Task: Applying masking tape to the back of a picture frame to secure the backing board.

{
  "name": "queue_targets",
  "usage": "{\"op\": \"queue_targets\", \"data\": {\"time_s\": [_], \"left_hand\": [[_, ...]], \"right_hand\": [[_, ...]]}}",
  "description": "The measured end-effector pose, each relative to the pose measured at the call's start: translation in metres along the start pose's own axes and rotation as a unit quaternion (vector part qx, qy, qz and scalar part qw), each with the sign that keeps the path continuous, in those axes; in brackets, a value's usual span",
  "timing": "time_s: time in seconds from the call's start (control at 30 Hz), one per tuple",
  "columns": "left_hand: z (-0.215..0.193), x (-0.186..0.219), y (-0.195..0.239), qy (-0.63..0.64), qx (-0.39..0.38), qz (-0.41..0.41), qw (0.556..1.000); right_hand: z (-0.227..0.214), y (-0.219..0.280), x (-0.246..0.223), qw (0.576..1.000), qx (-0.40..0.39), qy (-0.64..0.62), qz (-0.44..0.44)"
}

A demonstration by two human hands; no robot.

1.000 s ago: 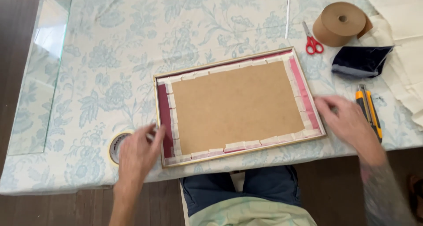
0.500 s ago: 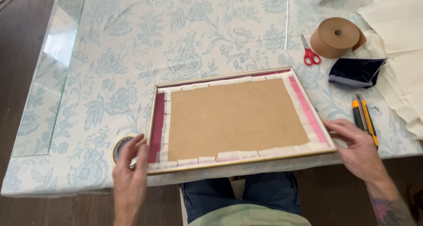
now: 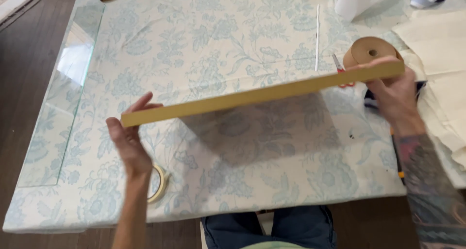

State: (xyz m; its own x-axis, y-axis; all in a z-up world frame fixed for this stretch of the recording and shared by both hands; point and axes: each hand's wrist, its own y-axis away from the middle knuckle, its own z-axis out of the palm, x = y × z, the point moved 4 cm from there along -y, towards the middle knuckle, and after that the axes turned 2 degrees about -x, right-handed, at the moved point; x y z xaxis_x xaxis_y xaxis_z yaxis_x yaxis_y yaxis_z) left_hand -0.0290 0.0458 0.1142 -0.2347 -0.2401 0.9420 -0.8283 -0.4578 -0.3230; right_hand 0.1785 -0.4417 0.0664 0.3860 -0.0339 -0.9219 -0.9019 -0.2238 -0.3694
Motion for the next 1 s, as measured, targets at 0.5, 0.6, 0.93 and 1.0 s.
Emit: {"op": "queue_targets", "data": {"time_s": [0.5, 0.6, 0.93, 1.0], "left_hand": [[0.040, -0.055, -0.070, 0.120, 0.056, -0.022, 0.991], [0.038, -0.034, -0.070, 0.124, 0.035, -0.107, 0.986], [0.052, -0.040, -0.031, 0.124, 0.032, -0.420, 0.898], [0.055, -0.031, -0.025, 0.129, 0.031, -0.440, 0.888]], "right_hand": [[0.088, -0.095, 0.029, 0.968, 0.031, -0.228, 0.100], [0.066, -0.093, 0.025, 0.959, 0.062, -0.231, 0.153], [-0.006, -0.025, -0.031, 0.965, 0.111, 0.069, 0.225], [0.004, -0.014, -0.062, 0.960, 0.085, 0.070, 0.259]]}}
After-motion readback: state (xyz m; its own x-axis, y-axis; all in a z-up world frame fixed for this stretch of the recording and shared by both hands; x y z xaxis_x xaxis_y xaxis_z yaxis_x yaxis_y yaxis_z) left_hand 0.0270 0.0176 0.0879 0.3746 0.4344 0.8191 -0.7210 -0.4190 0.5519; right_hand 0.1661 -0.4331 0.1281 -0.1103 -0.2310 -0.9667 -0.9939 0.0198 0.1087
